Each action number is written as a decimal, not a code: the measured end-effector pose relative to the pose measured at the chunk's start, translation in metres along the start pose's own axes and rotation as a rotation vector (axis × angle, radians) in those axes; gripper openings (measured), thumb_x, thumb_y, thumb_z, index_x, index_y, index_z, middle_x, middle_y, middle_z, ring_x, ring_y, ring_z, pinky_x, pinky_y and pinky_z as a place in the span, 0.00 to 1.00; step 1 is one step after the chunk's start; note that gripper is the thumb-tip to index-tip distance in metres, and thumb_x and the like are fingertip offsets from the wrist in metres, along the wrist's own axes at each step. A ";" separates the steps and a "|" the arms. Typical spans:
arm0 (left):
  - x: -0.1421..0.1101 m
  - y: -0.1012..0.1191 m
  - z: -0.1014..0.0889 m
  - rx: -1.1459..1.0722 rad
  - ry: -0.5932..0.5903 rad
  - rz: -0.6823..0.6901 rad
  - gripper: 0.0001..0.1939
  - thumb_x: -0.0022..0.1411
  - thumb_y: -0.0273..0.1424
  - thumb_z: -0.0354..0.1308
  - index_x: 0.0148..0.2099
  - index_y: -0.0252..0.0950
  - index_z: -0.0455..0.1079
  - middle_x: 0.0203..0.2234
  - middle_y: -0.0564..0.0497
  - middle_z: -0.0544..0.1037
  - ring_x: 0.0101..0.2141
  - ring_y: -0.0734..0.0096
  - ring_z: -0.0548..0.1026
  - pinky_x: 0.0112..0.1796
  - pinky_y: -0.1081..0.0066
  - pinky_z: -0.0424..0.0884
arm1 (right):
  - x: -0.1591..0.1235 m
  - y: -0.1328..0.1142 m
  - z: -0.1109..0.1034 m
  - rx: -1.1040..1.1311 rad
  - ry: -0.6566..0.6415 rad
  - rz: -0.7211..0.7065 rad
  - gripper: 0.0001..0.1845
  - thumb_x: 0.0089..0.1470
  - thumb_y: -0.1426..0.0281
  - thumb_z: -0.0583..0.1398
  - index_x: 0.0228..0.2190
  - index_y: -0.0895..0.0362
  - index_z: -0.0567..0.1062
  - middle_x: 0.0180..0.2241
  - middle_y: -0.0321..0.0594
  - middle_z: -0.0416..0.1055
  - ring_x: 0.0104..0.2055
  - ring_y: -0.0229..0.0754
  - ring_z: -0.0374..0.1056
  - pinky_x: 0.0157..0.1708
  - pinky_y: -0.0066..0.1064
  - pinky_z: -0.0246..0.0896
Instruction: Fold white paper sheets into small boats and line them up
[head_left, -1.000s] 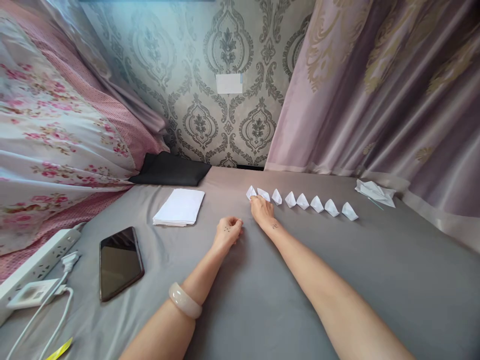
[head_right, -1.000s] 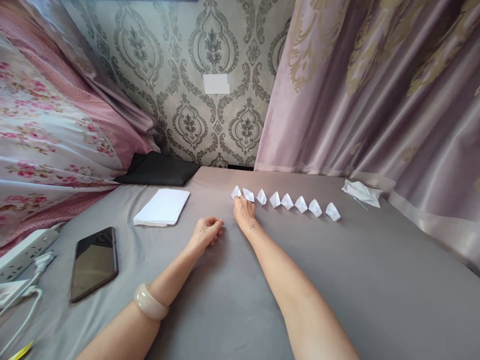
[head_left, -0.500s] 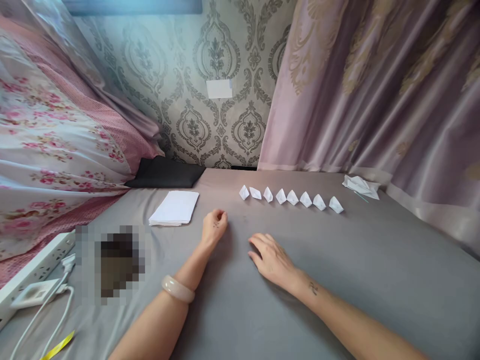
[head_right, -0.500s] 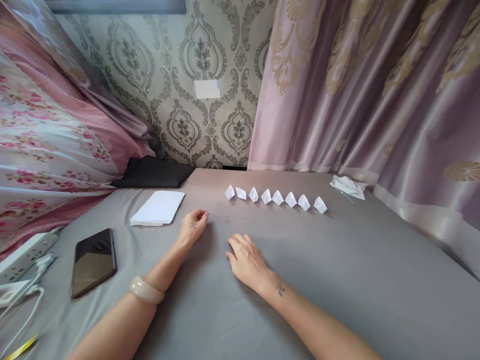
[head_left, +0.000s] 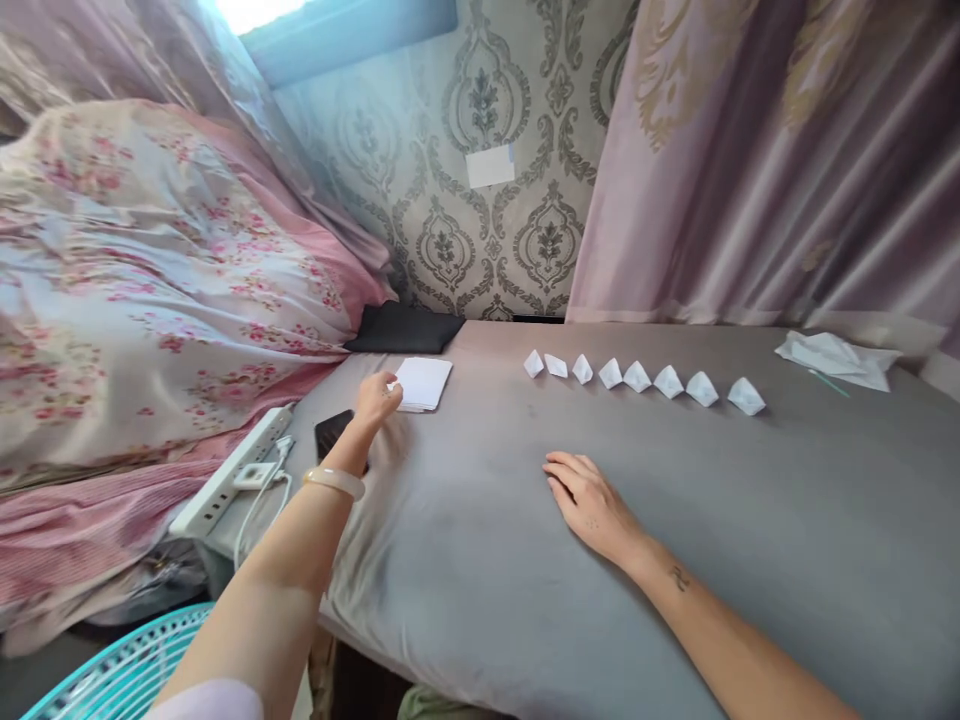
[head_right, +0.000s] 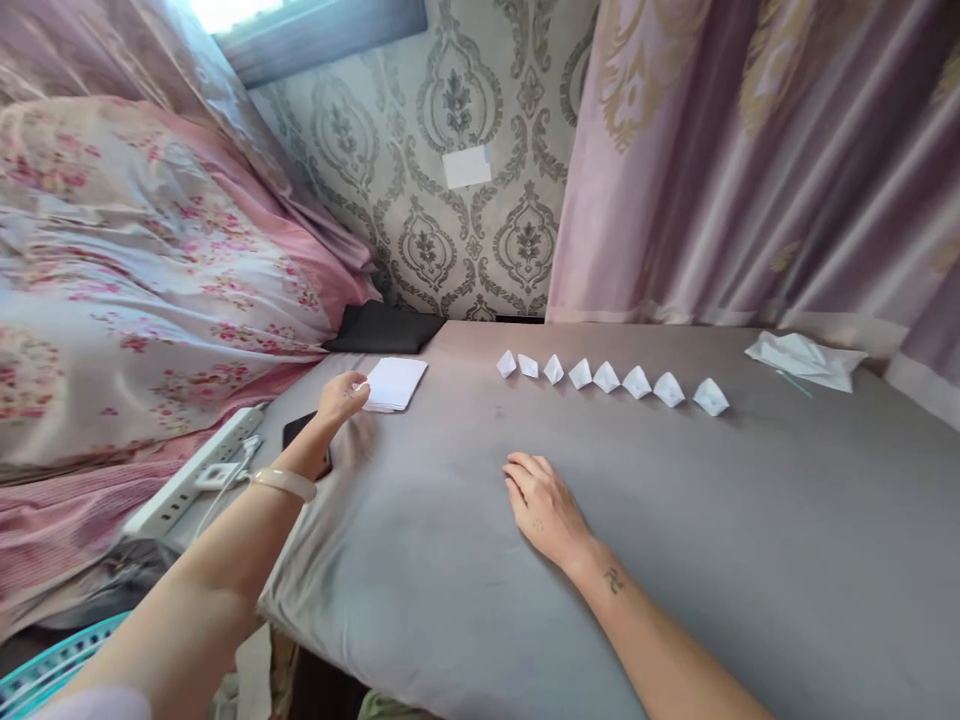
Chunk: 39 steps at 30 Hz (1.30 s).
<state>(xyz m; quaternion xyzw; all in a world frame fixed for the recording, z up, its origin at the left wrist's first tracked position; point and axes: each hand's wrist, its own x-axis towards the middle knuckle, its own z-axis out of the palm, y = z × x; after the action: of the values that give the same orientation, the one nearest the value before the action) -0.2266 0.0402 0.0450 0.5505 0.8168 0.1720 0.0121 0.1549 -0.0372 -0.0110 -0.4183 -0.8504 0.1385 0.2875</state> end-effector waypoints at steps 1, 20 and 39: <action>0.001 -0.003 0.000 0.018 -0.018 0.010 0.22 0.58 0.32 0.47 0.52 0.29 0.70 0.47 0.40 0.75 0.48 0.56 0.72 0.49 0.67 0.64 | 0.000 0.001 0.001 0.001 0.001 -0.001 0.16 0.60 0.74 0.51 0.43 0.55 0.76 0.48 0.44 0.72 0.50 0.46 0.66 0.50 0.42 0.64; 0.020 0.016 0.025 0.163 -0.348 0.225 0.36 0.45 0.51 0.60 0.50 0.31 0.67 0.49 0.36 0.72 0.47 0.52 0.71 0.44 0.67 0.66 | 0.001 0.002 0.002 0.053 0.015 0.040 0.16 0.59 0.75 0.51 0.41 0.54 0.77 0.46 0.42 0.72 0.48 0.42 0.66 0.48 0.37 0.64; 0.030 0.015 0.020 0.018 -0.289 0.185 0.20 0.61 0.37 0.58 0.52 0.32 0.67 0.47 0.43 0.73 0.44 0.60 0.73 0.43 0.59 0.71 | 0.002 0.006 0.006 0.045 0.007 0.031 0.15 0.59 0.74 0.51 0.39 0.55 0.77 0.46 0.41 0.73 0.47 0.42 0.66 0.52 0.40 0.60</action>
<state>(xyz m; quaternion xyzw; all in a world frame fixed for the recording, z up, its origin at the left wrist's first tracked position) -0.2214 0.0777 0.0360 0.6425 0.7539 0.0843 0.1086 0.1544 -0.0316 -0.0177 -0.4254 -0.8395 0.1606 0.2975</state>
